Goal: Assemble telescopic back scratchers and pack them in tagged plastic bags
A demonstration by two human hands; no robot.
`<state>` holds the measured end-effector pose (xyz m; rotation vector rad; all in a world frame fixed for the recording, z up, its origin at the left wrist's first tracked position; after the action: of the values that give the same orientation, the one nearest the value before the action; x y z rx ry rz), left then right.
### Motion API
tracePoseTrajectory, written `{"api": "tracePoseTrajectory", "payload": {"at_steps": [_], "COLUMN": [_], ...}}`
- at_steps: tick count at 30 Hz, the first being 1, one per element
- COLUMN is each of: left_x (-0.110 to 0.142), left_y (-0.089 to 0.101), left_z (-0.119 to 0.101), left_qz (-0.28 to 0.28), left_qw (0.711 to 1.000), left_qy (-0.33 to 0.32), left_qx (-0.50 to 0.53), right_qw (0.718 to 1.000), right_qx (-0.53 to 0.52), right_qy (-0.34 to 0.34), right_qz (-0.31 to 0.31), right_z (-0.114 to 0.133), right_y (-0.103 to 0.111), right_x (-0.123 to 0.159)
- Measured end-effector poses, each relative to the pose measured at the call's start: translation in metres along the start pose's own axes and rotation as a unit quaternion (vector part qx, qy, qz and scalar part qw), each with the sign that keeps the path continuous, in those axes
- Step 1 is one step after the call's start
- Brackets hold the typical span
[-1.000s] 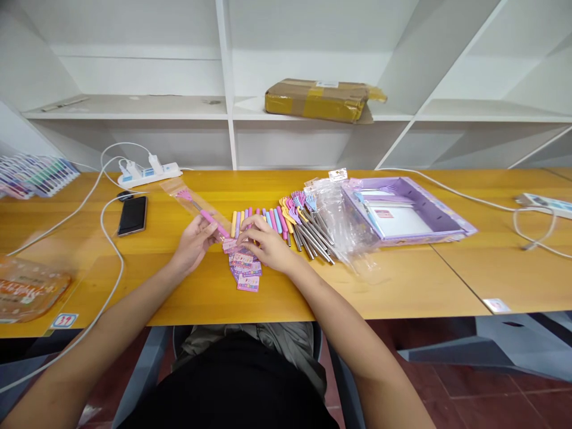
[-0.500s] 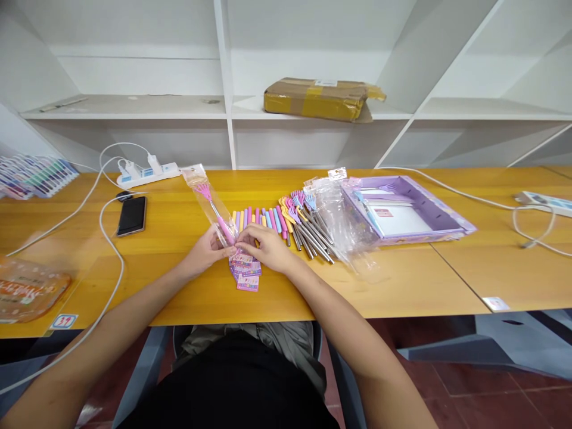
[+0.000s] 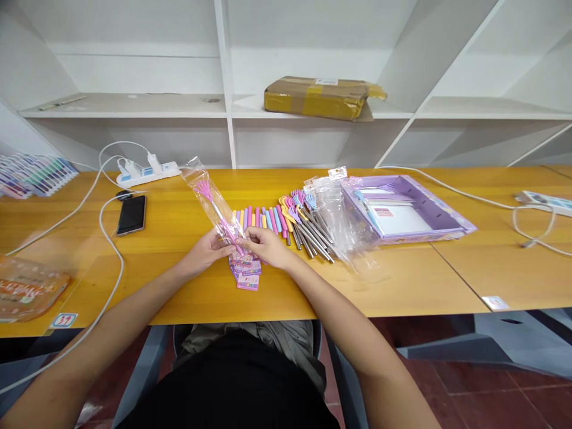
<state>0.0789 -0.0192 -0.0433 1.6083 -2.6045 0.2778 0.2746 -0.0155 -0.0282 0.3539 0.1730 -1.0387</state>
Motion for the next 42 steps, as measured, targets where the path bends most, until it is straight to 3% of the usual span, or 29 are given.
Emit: {"api": "tracePoseTrajectory", "payload": {"at_steps": [3,11,16,20,22,25,27,30,32,35,39,41,42], "left_x": [0.0,0.004,0.021,0.031,0.026,0.013,0.007,0.005,0.007,0.008,0.006,0.005,0.006], "left_y": [-0.003,0.005,-0.008,-0.016,-0.011,0.005,0.013,0.014,0.011,0.011,0.013,0.012,0.012], "left_z": [0.0,-0.013,-0.028,-0.027,-0.025,-0.026,-0.027,-0.026,-0.026,-0.025,-0.023,-0.023,-0.024], "left_qz": [0.022,0.018,0.167,0.255,0.211,0.051,-0.025,-0.041,-0.029,-0.034,-0.061,-0.075,-0.082], "left_qw": [1.0,0.999,0.977,0.945,0.955,0.988,0.995,0.994,0.992,0.987,0.983,0.981,0.979], "left_qy": [0.022,0.024,0.067,0.105,0.092,0.023,-0.015,-0.039,-0.047,-0.052,-0.029,-0.027,-0.03], "left_qx": [0.005,-0.028,-0.111,-0.176,-0.189,-0.142,-0.096,-0.089,-0.116,-0.146,-0.169,-0.178,-0.184], "right_qw": [1.0,0.998,0.988,0.982,0.98,0.973,0.962,0.942,0.935,0.948,0.997,0.988,0.976], "right_qx": [-0.011,-0.058,-0.14,-0.17,-0.184,-0.199,-0.2,-0.187,-0.178,-0.158,0.013,0.148,0.202], "right_qy": [-0.003,-0.013,0.003,-0.042,-0.065,-0.089,-0.111,-0.144,-0.154,-0.147,-0.039,0.04,0.071], "right_qz": [0.005,0.034,-0.071,-0.074,-0.033,0.07,0.148,0.238,0.264,0.233,0.06,0.016,0.024], "right_z": [0.0,-0.002,-0.001,-0.006,-0.006,0.0,0.006,0.013,0.014,0.006,-0.003,-0.001,0.0], "right_y": [-0.001,0.006,0.013,0.014,0.01,-0.003,-0.016,-0.032,-0.035,-0.022,0.012,0.021,0.022], "right_x": [0.0,0.0,-0.004,-0.003,-0.001,0.003,0.008,0.013,0.014,0.011,0.003,0.001,0.001]}}
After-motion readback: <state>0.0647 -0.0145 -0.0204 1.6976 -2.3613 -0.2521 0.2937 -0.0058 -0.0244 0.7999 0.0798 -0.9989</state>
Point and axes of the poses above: each hand's wrist, its own x-axis away from the middle knuckle, its own y-axis out of the back of the hand, z = x × y, the point moved 3 cm from there along -x, towards the middle knuckle, and after that the axes turned 13 degrees about y, right-handed, at the moved point
